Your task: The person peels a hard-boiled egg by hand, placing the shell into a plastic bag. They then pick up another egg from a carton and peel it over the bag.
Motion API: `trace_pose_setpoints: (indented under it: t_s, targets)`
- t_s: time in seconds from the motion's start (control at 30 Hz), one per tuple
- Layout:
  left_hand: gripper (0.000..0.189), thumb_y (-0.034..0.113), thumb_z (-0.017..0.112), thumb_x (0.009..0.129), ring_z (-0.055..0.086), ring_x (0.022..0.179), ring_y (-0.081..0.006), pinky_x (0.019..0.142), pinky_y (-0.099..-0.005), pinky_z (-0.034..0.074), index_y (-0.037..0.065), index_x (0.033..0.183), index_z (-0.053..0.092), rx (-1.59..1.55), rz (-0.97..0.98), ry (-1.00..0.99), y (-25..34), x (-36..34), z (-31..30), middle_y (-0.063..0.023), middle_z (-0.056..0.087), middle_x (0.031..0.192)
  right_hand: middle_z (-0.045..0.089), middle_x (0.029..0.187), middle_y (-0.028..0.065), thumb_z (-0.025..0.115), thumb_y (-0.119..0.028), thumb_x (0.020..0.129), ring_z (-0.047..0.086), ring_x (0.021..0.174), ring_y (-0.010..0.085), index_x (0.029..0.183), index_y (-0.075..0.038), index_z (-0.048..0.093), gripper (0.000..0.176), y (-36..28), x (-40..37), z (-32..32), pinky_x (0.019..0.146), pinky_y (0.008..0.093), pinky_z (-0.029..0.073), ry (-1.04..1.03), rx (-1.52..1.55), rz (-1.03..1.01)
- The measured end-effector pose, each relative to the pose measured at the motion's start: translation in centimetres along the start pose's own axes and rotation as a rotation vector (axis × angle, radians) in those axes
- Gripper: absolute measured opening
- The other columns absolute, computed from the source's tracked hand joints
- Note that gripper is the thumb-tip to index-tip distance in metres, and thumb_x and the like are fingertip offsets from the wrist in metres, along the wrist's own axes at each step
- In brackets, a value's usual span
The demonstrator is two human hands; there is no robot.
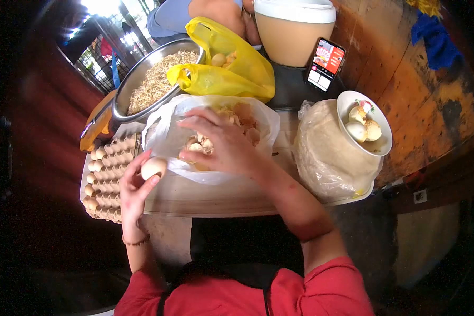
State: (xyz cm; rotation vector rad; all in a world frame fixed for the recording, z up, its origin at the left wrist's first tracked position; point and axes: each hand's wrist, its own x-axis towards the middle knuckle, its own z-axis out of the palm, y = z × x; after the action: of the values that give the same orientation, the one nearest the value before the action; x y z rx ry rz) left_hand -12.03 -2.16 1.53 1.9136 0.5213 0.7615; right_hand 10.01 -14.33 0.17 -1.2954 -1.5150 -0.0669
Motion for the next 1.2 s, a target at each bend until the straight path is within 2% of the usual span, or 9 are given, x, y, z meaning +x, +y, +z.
trace_pose_setpoints:
  t_s: [0.1, 0.17, 0.23, 0.33, 0.47, 0.8, 0.87, 0.97, 1.2]
  targets:
    - [0.051, 0.003, 0.071, 0.079, 0.058, 0.103, -0.0143, 0.091, -0.0266, 0.045, -0.002, 0.126, 0.052, -0.449, -0.111, -0.262, 0.3, 3.6, 2.1, -0.0074, 0.062, 0.108, 0.047, 0.137, 0.0104, 0.076, -0.022, 0.076, 0.044, 0.128, 0.0249, 0.132, -0.010, 0.050, 0.063, 0.3, -0.1, 1.1, 0.103, 0.0357, 0.037, -0.087, 0.196, 0.005]
    - [0.043, 0.010, 0.067, 0.085, 0.058, 0.099, -0.0114, 0.087, -0.0250, 0.045, -0.003, 0.123, 0.053, -0.457, -0.095, -0.317, 0.3, 6.1, 4.2, -0.0056, 0.062, 0.106, 0.045, 0.141, 0.0111, 0.075, -0.021, 0.077, 0.045, 0.128, 0.0248, 0.138, -0.010, 0.044, 0.069, 0.8, -0.2, 1.0, 0.102, 0.0351, 0.038, -0.073, 0.154, -0.005]
    - [0.035, 0.016, 0.059, 0.092, 0.058, 0.094, -0.0085, 0.079, -0.0234, 0.045, -0.003, 0.121, 0.053, -0.621, -0.133, -0.338, 0.4, 8.3, 6.5, -0.0043, 0.062, 0.105, 0.055, 0.127, 0.0202, 0.074, -0.024, 0.080, 0.055, 0.116, 0.0340, 0.137, -0.002, 0.041, 0.069, 1.7, -0.1, 0.5, 0.097, 0.0378, 0.043, 0.071, 0.134, 0.087]
    - [0.034, 0.022, 0.051, 0.097, 0.057, 0.088, -0.0068, 0.073, -0.0216, 0.044, -0.003, 0.120, 0.054, -0.692, -0.100, -0.399, -0.1, 10.4, 8.9, -0.0043, 0.063, 0.103, 0.059, 0.121, 0.0211, 0.072, -0.020, 0.082, 0.060, 0.110, 0.0301, 0.136, -0.002, 0.043, 0.064, 2.8, 0.0, -0.4, 0.092, 0.0351, 0.046, 0.179, 0.198, 0.113]
    - [0.036, 0.024, 0.050, 0.098, 0.058, 0.083, -0.0077, 0.070, -0.0225, 0.046, -0.004, 0.120, 0.054, -0.704, -0.102, -0.377, -0.3, 10.4, 9.9, -0.0059, 0.063, 0.100, 0.060, 0.123, 0.0131, 0.067, -0.010, 0.084, 0.058, 0.111, 0.0166, 0.135, -0.005, 0.047, 0.055, 3.3, -0.3, -0.7, 0.090, 0.0301, 0.047, 0.193, 0.248, 0.222]
    - [0.036, 0.024, 0.052, 0.097, 0.061, 0.089, -0.0112, 0.073, -0.0251, 0.049, -0.004, 0.119, 0.056, -0.672, -0.048, -0.408, -1.9, 10.1, 8.6, -0.0085, 0.064, 0.105, 0.059, 0.125, 0.0142, 0.063, -0.009, 0.086, 0.059, 0.110, 0.0221, 0.135, -0.005, 0.049, 0.051, 2.5, -0.3, 0.0, 0.093, 0.0324, 0.045, 0.127, 0.153, 0.192]
    - [0.035, 0.023, 0.052, 0.097, 0.060, 0.089, -0.0109, 0.073, -0.0253, 0.049, -0.004, 0.118, 0.057, -0.664, -0.038, -0.425, -1.9, 10.1, 8.5, -0.0080, 0.065, 0.104, 0.059, 0.118, 0.0230, 0.065, -0.018, 0.087, 0.061, 0.107, 0.0307, 0.135, -0.005, 0.046, 0.053, 3.0, -0.4, 0.2, 0.090, 0.0356, 0.046, 0.145, 0.083, 0.118]
    - [0.034, 0.022, 0.052, 0.097, 0.061, 0.089, -0.0108, 0.074, -0.0253, 0.049, -0.004, 0.118, 0.057, -0.646, -0.033, -0.403, -1.6, 10.0, 8.5, -0.0076, 0.065, 0.103, 0.059, 0.120, 0.0224, 0.064, -0.019, 0.088, 0.059, 0.109, 0.0329, 0.136, -0.004, 0.046, 0.053, 2.9, -0.4, 0.2, 0.092, 0.0364, 0.045, 0.138, 0.101, 0.152]
    - [0.033, 0.021, 0.053, 0.096, 0.061, 0.088, -0.0105, 0.075, -0.0250, 0.050, -0.004, 0.117, 0.057, -0.648, -0.043, -0.380, -1.4, 9.9, 8.7, -0.0065, 0.065, 0.101, 0.059, 0.125, 0.0165, 0.059, -0.010, 0.089, 0.059, 0.112, 0.0277, 0.135, -0.005, 0.048, 0.048, 2.8, -0.4, 0.2, 0.093, 0.0336, 0.045, 0.146, 0.023, 0.114]
